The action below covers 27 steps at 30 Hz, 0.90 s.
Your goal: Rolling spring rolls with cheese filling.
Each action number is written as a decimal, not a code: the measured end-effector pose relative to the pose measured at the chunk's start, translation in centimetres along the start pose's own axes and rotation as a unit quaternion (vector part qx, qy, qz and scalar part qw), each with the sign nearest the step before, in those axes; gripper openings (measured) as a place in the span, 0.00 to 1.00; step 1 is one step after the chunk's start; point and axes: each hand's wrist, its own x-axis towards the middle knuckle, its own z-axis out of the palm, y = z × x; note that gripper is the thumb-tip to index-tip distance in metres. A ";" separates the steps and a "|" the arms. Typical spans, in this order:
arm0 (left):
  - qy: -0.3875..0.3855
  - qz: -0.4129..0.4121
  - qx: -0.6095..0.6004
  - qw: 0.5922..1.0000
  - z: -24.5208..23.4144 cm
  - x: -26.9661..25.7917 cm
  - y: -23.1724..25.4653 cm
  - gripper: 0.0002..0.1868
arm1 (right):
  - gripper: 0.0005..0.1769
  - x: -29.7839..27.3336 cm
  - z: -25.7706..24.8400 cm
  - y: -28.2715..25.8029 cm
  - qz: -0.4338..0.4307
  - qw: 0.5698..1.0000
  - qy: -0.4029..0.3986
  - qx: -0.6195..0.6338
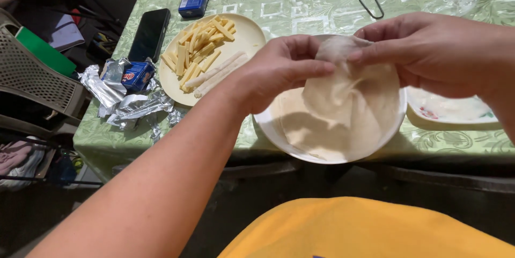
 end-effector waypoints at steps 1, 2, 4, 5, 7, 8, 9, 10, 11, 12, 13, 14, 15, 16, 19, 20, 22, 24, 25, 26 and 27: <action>0.036 -0.025 0.026 0.999 -0.3 0.3 -0.1 0.26 | 0.24 -0.1 1.0 -1.1 0.036 0.997 0.039 -0.062; 0.072 -0.050 0.051 0.995 -0.5 0.6 -0.1 0.24 | 0.24 -0.2 1.9 -2.1 0.072 0.987 0.078 -0.124; 0.101 -0.044 0.084 0.990 -0.8 1.4 0.6 0.21 | 0.22 0.2 2.1 -2.6 0.070 0.975 0.122 -0.172; 0.128 -0.040 0.116 0.984 -1.0 1.7 0.9 0.19 | 0.21 0.4 2.1 -2.8 0.069 0.959 0.166 -0.219; 0.153 0.018 0.132 0.979 -1.8 2.8 1.7 0.15 | 0.18 1.2 0.7 -2.2 -0.029 0.960 0.171 -0.221; 0.175 0.076 0.148 0.970 -2.2 3.4 2.2 0.13 | 0.15 1.6 -0.1 -1.9 -0.125 0.951 0.175 -0.221; 0.175 0.076 0.148 0.970 -2.3 3.4 2.3 0.13 | 0.15 1.2 0.2 -2.2 -0.126 0.951 0.175 -0.220; 0.172 0.136 0.162 0.962 -2.5 3.4 2.4 0.10 | 0.13 0.9 0.5 -2.5 -0.182 0.941 0.184 -0.220; 0.169 0.194 0.173 0.951 -2.5 3.4 2.4 0.07 | 0.11 0.5 0.8 -2.7 -0.236 0.927 0.190 -0.220; 0.170 0.193 0.172 0.951 -2.1 2.8 1.9 0.07 | 0.11 0.2 1.0 -1.7 -0.236 0.928 0.189 -0.220; 0.168 0.176 0.215 0.946 -1.6 2.2 1.4 0.06 | 0.10 -0.1 1.1 -0.7 -0.213 0.918 0.206 -0.265; 0.166 0.159 0.256 0.939 -1.2 1.6 0.9 0.06 | 0.09 -0.4 1.2 0.2 -0.189 0.905 0.223 -0.310; 0.164 0.158 0.257 0.939 -0.2 0.5 0.1 0.06 | 0.09 -0.7 1.6 1.7 -0.188 0.905 0.224 -0.309; 0.163 0.106 0.296 0.935 0.7 -0.6 -0.7 0.06 | 0.08 -0.9 2.0 3.1 -0.137 0.904 0.211 -0.346; 0.149 0.008 0.353 0.924 3.3 -3.8 -3.2 0.08 | 0.09 -2.1 3.5 6.1 -0.026 0.903 0.178 -0.391; 0.134 -0.035 0.373 0.917 4.1 -4.7 -4.0 0.09 | 0.11 -2.6 4.0 6.8 0.031 0.903 0.158 -0.397; 0.123 0.013 0.388 0.913 4.5 -5.5 -4.8 0.08 | 0.11 -3.6 4.6 7.3 -0.046 0.877 0.173 -0.445; 0.116 0.061 0.400 0.907 5.0 -6.1 -5.3 0.08 | 0.12 -4.2 4.7 7.8 -0.124 0.842 0.180 -0.494; 0.111 0.091 0.420 0.896 5.2 -6.3 -5.3 0.06 | 0.14 -4.4 4.5 8.2 -0.180 0.824 0.170 -0.510; 0.105 0.120 0.439 0.884 5.4 -6.4 -5.3 0.05 | 0.17 -4.6 4.3 8.6 -0.235 0.802 0.160 -0.525; 0.101 0.122 0.440 0.884 5.4 -6.4 -5.4 0.05 | 0.17 -5.0 3.6 9.0 -0.233 0.803 0.164 -0.524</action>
